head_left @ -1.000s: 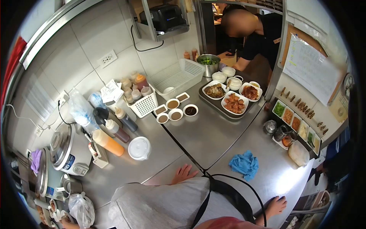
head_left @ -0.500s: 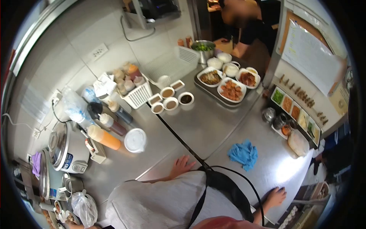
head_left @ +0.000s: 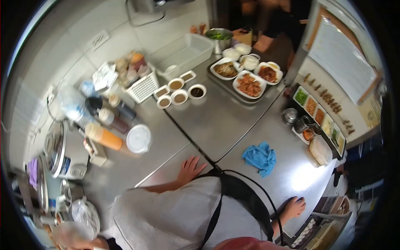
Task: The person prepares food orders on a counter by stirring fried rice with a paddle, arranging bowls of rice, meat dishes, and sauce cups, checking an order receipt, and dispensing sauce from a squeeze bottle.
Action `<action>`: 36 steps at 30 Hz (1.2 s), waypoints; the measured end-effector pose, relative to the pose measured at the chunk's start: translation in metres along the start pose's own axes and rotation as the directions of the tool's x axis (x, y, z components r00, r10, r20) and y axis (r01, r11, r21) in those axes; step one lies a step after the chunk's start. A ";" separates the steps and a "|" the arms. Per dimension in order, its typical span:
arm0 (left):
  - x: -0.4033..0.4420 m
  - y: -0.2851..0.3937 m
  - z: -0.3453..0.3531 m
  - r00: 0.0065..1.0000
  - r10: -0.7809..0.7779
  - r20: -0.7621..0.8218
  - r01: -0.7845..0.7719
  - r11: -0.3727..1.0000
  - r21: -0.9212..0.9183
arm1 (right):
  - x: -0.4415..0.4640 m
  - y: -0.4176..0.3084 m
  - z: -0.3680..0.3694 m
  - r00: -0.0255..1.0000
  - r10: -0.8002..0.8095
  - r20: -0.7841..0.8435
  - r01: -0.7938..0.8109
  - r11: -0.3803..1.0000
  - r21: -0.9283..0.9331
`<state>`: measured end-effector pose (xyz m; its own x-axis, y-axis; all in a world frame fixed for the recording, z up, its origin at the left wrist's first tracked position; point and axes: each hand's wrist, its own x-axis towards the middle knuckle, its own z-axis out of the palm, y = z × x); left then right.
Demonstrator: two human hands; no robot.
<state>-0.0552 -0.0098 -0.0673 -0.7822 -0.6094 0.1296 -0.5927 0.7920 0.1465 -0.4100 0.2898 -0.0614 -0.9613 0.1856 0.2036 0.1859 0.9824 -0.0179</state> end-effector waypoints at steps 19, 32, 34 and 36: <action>-0.006 -0.011 0.016 1.000 0.000 0.019 0.001 0.996 -0.090 | -0.002 -0.006 -0.006 0.999 0.010 0.042 -0.008 0.999 -0.050; -0.005 -0.007 0.001 0.996 -0.012 0.093 0.031 0.978 -0.204 | 0.000 -0.004 0.002 0.999 -0.017 -0.044 0.016 1.000 -0.023; -0.006 -0.009 0.007 0.998 0.008 0.066 0.001 0.991 -0.133 | 0.001 0.001 0.008 0.997 -0.035 -0.063 0.034 0.999 -0.005; -0.005 -0.010 0.003 0.998 0.022 0.060 -0.010 0.982 -0.187 | 0.001 0.001 0.008 0.998 -0.020 -0.055 0.020 1.000 -0.006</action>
<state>-0.0456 -0.0147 -0.0722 -0.8049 -0.5888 0.0741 -0.5384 0.7771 0.3260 -0.4120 0.2909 -0.0690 -0.9523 0.1643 0.2572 0.1680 0.9858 -0.0079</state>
